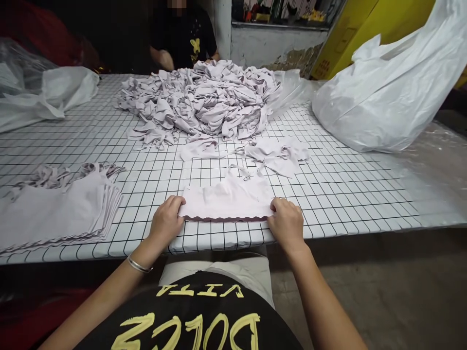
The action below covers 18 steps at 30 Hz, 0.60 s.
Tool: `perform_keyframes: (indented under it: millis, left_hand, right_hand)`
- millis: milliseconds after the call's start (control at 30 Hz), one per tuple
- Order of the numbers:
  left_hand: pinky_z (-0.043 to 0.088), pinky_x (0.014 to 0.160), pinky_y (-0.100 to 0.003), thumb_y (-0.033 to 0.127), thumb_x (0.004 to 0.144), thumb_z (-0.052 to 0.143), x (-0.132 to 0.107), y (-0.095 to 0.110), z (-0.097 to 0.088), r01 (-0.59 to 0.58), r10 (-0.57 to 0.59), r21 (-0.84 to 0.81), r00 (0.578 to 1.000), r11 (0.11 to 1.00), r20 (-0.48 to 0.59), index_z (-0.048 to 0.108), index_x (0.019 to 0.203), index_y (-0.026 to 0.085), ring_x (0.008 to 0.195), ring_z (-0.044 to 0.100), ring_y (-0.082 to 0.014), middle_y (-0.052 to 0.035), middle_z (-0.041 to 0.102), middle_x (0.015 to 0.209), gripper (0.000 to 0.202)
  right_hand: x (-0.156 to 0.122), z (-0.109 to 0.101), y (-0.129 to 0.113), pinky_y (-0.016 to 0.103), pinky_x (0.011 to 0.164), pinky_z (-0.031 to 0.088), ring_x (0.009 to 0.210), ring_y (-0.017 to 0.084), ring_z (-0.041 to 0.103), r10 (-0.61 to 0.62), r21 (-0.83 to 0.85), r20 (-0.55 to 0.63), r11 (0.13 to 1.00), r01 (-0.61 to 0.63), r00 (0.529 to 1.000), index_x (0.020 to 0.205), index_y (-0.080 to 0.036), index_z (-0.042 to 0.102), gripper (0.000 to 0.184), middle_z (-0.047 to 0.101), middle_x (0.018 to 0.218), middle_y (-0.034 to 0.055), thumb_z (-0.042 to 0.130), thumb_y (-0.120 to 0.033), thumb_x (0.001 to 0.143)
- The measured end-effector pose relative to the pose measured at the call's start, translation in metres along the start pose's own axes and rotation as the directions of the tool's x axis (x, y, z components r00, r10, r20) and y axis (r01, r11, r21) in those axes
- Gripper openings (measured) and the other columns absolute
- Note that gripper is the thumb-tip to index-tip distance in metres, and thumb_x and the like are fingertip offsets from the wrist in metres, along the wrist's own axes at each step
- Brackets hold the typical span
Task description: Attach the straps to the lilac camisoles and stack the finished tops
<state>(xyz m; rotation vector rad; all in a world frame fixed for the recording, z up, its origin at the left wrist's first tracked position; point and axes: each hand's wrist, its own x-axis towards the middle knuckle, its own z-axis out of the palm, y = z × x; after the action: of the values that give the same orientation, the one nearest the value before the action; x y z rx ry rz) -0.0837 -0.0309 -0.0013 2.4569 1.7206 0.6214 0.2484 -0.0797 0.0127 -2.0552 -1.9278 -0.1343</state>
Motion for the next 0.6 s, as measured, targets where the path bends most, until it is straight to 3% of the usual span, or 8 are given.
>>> perform_keyframes:
  millis: [133, 200, 233, 300, 367, 400, 467, 600]
  left_hand:
    - [0.047, 0.079, -0.038, -0.001, 0.069, 0.045, 0.003, -0.002, -0.005, 0.134, -0.132, -0.186, 0.991, 0.973, 0.021, 0.059, 0.092, 0.017, 0.09, 0.056, -0.0247, -0.0086, 0.059, 0.093, 0.032]
    - [0.047, 0.085, -0.041, 0.006, 0.074, 0.049, 0.008, -0.004, -0.013, 0.271, -0.235, -0.49, 0.963, 0.828, 0.136, 0.063, 0.09, 0.015, 0.095, 0.057, -0.0257, -0.0097, 0.062, 0.096, 0.023]
    - [0.048, 0.087, -0.042, 0.012, 0.077, 0.051, 0.011, -0.005, -0.019, 0.355, -0.25, -0.668, 0.935, 0.654, 0.251, 0.064, 0.09, 0.015, 0.096, 0.059, -0.0258, -0.0098, 0.063, 0.096, 0.018]
    - [0.051, 0.085, -0.042, 0.021, 0.082, 0.052, 0.019, -0.005, -0.031, 0.495, -0.182, -0.86, 0.863, 0.122, 0.471, 0.064, 0.089, 0.013, 0.092, 0.063, -0.0243, -0.0089, 0.066, 0.091, 0.017]
    - [0.055, 0.08, -0.039, 0.024, 0.085, 0.048, 0.025, -0.004, -0.044, 0.512, -0.088, -0.783, 0.815, -0.354, 0.572, 0.064, 0.086, 0.013, 0.082, 0.066, -0.0209, -0.0068, 0.068, 0.08, 0.019]
    - [0.056, 0.075, -0.036, 0.024, 0.087, 0.045, 0.028, -0.003, -0.049, 0.475, -0.072, -0.722, 0.809, -0.503, 0.583, 0.063, 0.08, 0.014, 0.073, 0.066, -0.0184, -0.0051, 0.067, 0.072, 0.022]
    - [0.055, 0.061, -0.026, 0.026, 0.091, 0.04, 0.032, 0.002, -0.056, 0.38, -0.08, -0.635, 0.816, -0.673, 0.573, 0.059, 0.069, 0.015, 0.052, 0.059, -0.0119, -0.0008, 0.059, 0.054, 0.031]
    - [0.046, 0.044, -0.018, 0.036, 0.098, 0.033, 0.032, 0.036, -0.045, 0.448, 0.03, -0.508, 0.771, -0.735, 0.636, 0.062, 0.08, 0.015, 0.04, 0.05, -0.008, -0.0007, 0.06, 0.055, 0.04]
  right_hand:
    - [0.005, -0.002, -0.001, 0.03, 0.06, 0.034, 0.065, 0.018, 0.047, 0.212, 0.25, 0.092, 0.941, -0.229, 0.973, 0.072, -0.022, 0.044, 0.013, 0.054, 0.07, 0.0007, 0.055, -0.016, 0.067]
    - [0.009, -0.003, 0.003, 0.028, 0.057, 0.038, 0.061, 0.015, 0.047, 0.329, 0.544, 0.246, 0.731, -0.411, 0.912, 0.071, -0.022, 0.044, 0.016, 0.055, 0.069, -0.0016, 0.06, -0.02, 0.066]
    - [0.011, -0.003, 0.004, 0.027, 0.059, 0.041, 0.061, 0.014, 0.05, 0.333, 0.679, 0.359, 0.548, -0.489, 0.872, 0.072, -0.022, 0.044, 0.02, 0.056, 0.07, -0.0025, 0.063, -0.021, 0.065]
    - [0.015, -0.003, 0.004, 0.03, 0.066, 0.05, 0.069, 0.016, 0.058, 0.213, 0.791, 0.569, 0.121, -0.6, 0.794, 0.076, -0.023, 0.045, 0.024, 0.06, 0.075, -0.0022, 0.067, -0.023, 0.065]
    - [0.018, -0.004, -0.002, 0.036, 0.076, 0.054, 0.083, 0.019, 0.064, 0.035, 0.737, 0.666, -0.183, -0.651, 0.745, 0.082, -0.023, 0.049, 0.021, 0.065, 0.084, 0.0005, 0.065, -0.025, 0.068]
    - [0.02, -0.005, -0.007, 0.038, 0.081, 0.054, 0.09, 0.019, 0.064, -0.02, 0.721, 0.663, -0.253, -0.645, 0.748, 0.085, -0.022, 0.052, 0.017, 0.067, 0.088, 0.002, 0.062, -0.027, 0.072]
    - [0.025, -0.011, -0.023, 0.035, 0.085, 0.054, 0.098, 0.017, 0.063, -0.036, 0.785, 0.581, -0.241, -0.571, 0.813, 0.087, -0.021, 0.056, 0.013, 0.068, 0.091, 0.0039, 0.051, -0.032, 0.08]
    - [0.035, -0.036, -0.07, 0.025, 0.076, 0.057, 0.091, 0.013, 0.064, -0.109, 0.896, 0.369, 0.307, -0.321, 0.923, 0.092, -0.016, 0.063, 0.045, 0.068, 0.089, 0.0062, 0.025, -0.04, 0.091]
